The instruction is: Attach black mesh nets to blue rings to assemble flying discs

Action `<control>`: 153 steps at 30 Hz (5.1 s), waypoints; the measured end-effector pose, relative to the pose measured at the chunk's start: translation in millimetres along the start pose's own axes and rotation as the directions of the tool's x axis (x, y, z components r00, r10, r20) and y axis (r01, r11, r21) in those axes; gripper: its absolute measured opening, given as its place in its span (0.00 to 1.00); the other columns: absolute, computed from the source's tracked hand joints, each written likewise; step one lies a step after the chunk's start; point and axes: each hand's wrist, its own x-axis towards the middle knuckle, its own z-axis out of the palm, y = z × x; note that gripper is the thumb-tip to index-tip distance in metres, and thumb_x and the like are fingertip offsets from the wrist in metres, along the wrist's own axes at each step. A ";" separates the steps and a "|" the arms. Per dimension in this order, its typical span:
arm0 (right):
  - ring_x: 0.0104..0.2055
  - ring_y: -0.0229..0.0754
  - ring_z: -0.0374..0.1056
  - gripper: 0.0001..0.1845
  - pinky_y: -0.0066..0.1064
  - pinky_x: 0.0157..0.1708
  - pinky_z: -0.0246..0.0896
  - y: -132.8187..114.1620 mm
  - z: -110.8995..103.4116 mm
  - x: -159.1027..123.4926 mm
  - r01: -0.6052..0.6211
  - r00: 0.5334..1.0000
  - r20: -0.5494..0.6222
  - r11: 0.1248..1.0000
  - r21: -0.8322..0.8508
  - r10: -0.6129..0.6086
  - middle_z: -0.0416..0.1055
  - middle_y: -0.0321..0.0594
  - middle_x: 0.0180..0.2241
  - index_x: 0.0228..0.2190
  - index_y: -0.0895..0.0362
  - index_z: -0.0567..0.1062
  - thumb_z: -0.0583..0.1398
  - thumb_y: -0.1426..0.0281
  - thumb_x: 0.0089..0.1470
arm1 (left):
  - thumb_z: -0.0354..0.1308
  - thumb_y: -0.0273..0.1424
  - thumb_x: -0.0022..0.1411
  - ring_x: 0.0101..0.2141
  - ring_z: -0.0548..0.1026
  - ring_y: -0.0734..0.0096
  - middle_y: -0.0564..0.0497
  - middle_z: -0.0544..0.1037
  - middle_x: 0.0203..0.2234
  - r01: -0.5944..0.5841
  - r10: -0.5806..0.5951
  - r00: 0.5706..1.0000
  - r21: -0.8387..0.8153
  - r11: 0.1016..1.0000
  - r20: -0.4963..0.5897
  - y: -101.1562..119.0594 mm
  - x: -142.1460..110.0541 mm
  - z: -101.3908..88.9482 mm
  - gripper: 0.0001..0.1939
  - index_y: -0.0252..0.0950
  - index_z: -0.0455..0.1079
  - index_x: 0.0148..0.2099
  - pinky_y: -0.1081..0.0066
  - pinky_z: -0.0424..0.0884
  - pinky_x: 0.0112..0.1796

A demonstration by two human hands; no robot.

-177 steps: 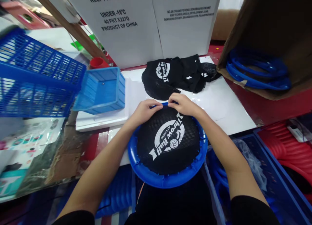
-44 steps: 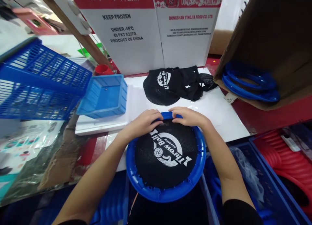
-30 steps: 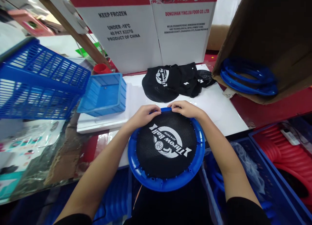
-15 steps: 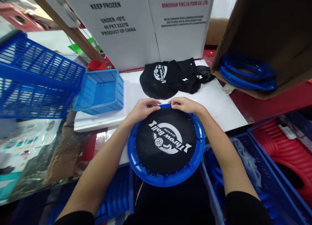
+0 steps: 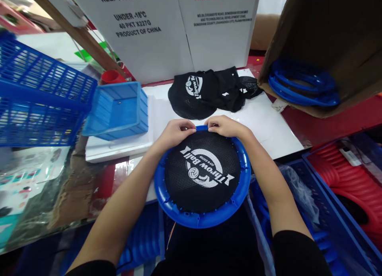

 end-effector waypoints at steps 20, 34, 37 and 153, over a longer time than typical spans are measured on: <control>0.50 0.48 0.75 0.09 0.43 0.55 0.67 -4.5 12.1 11.7 0.122 0.993 0.001 0.991 0.046 -0.122 0.80 0.44 0.47 0.37 0.54 0.78 0.58 0.65 0.65 | 0.62 0.26 0.64 0.38 0.80 0.64 0.51 0.85 0.36 -0.176 0.175 0.984 0.031 0.984 0.036 7.7 -2.9 11.4 0.05 0.38 0.79 0.41 0.66 0.74 0.44; 0.42 0.44 0.74 0.07 0.37 0.49 0.66 -10.5 18.5 15.0 0.072 0.995 -0.068 0.997 -0.021 -0.074 0.80 0.41 0.39 0.32 0.56 0.78 0.59 0.72 0.58 | 0.56 0.26 0.65 0.34 0.77 0.63 0.50 0.82 0.34 -0.131 0.111 0.987 0.179 0.975 0.119 9.2 1.7 9.1 0.07 0.37 0.75 0.40 0.65 0.70 0.38; 0.45 0.45 0.75 0.06 0.38 0.50 0.67 -7.9 20.6 15.7 0.040 0.996 -0.082 0.998 0.040 -0.037 0.80 0.41 0.41 0.32 0.56 0.79 0.60 0.73 0.57 | 0.54 0.27 0.68 0.37 0.78 0.61 0.47 0.82 0.37 -0.187 0.147 0.976 0.264 0.946 0.162 10.6 -2.9 6.6 0.09 0.37 0.76 0.42 0.63 0.71 0.42; 0.47 0.47 0.80 0.21 0.34 0.45 0.78 -249.8 2.9 -197.8 0.159 0.959 -0.220 0.981 -0.114 -0.181 0.82 0.40 0.49 0.57 0.41 0.81 0.69 0.63 0.63 | 0.78 0.49 0.54 0.48 0.85 0.52 0.44 0.86 0.47 -0.285 -0.302 0.898 -0.946 0.155 -0.320 206.6 -223.3 102.9 0.38 0.43 0.72 0.62 0.56 0.83 0.52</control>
